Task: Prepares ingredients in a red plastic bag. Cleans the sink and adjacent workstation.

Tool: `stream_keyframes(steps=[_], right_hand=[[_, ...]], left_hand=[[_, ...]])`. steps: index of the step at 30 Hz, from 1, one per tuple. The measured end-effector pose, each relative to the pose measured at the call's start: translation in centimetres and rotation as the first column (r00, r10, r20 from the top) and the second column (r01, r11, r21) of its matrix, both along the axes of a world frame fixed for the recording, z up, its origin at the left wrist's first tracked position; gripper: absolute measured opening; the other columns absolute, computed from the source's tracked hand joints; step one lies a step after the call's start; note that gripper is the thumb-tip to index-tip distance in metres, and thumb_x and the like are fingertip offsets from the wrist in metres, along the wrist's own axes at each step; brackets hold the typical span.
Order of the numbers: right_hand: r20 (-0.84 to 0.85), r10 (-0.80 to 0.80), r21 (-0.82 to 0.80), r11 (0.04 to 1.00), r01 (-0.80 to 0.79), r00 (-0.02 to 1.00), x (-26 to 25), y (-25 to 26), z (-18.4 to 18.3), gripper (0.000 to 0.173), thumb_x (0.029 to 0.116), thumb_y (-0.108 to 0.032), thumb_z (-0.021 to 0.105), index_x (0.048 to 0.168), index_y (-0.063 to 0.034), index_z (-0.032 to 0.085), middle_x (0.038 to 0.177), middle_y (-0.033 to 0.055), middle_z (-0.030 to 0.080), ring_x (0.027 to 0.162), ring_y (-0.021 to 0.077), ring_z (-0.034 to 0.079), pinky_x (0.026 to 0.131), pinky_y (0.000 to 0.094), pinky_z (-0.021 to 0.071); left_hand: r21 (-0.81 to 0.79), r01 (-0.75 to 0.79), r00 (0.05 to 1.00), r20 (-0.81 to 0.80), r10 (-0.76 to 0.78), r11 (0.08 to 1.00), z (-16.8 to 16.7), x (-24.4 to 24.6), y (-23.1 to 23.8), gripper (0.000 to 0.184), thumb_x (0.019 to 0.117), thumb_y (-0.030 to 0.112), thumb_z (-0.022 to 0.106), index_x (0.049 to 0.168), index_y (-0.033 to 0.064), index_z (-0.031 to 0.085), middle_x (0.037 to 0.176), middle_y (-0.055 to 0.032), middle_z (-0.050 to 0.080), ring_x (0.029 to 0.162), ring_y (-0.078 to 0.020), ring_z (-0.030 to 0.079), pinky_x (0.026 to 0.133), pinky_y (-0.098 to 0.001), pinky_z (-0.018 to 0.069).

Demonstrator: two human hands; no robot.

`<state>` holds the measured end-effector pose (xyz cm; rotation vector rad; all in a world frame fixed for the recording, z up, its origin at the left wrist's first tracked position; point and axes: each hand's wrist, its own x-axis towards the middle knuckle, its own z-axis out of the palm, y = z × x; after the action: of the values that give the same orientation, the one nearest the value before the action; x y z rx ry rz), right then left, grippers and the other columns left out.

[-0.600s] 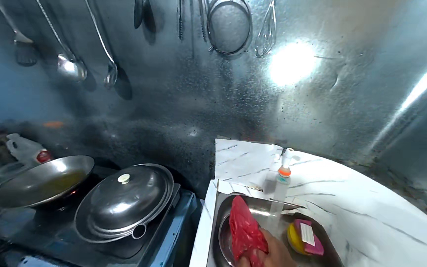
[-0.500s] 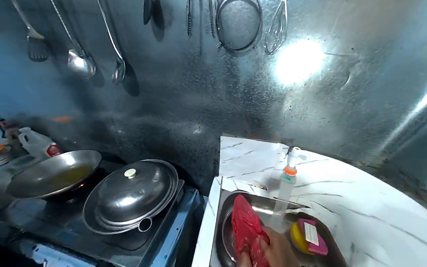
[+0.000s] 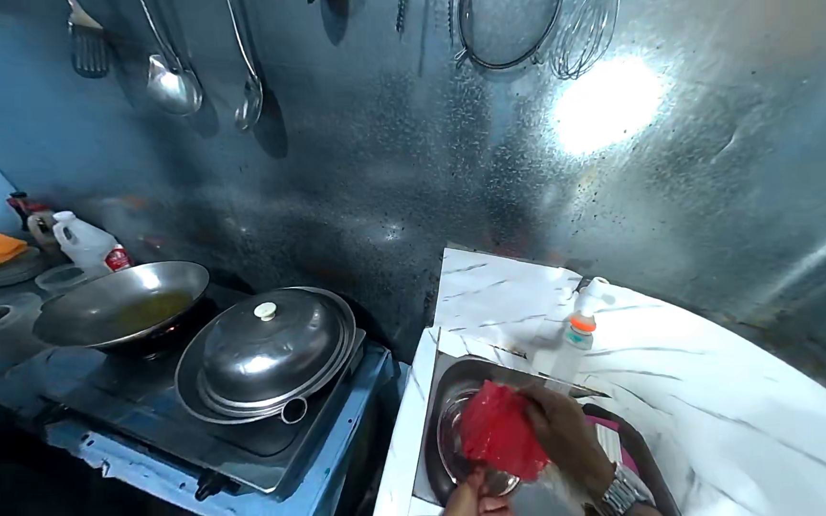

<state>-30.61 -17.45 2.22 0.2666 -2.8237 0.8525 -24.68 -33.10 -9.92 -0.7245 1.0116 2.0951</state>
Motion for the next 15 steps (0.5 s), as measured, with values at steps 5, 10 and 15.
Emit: stream_keyframes(steps=[5,10,15], right_hand=[[0.073,0.014,-0.148,0.989,-0.003,0.997,-1.0,0.7,0.4,0.018,0.0927,-0.017,0.061,0.097,-0.0038,0.073,0.085,0.0062,0.070,0.078,0.0156,0.067,0.075,0.0364,0.0562],[0.092,0.120,-0.365,0.928,-0.079,0.989,-2.2,1.3,1.6,0.015,0.0929,-0.021,0.069,0.090,-0.0064,0.072,0.076,-0.0020,0.068,0.067,0.0035,0.063,0.066,0.0235,0.0539],[0.221,0.138,-0.347,0.936,-0.055,0.965,-1.6,2.2,2.2,0.016,0.0908,-0.023,0.075,0.089,-0.0072,0.074,0.076,-0.0028,0.069,0.067,0.0027,0.063,0.067,0.0225,0.0543]], left_hand=[[-0.275,-0.029,0.973,-0.228,-0.036,0.961,-0.5,-0.6,-1.4,0.032,0.1055,0.005,0.046,0.135,-0.0058,0.049,0.103,-0.0180,0.067,0.080,-0.0226,0.069,0.074,-0.0385,0.0596],[-0.749,-0.032,0.608,-0.540,-0.581,0.662,-1.1,-5.9,-3.1,0.060,0.0991,0.005,0.053,0.157,0.0031,0.038,0.153,-0.0225,0.047,0.142,-0.0322,0.047,0.119,-0.0456,0.0381],[-0.901,0.165,0.237,-0.360,-0.902,0.402,0.1,-11.2,-3.0,0.025,0.1009,0.013,0.055,0.112,-0.0048,0.068,0.116,-0.0232,0.068,0.112,-0.0356,0.065,0.101,-0.0537,0.0490]])
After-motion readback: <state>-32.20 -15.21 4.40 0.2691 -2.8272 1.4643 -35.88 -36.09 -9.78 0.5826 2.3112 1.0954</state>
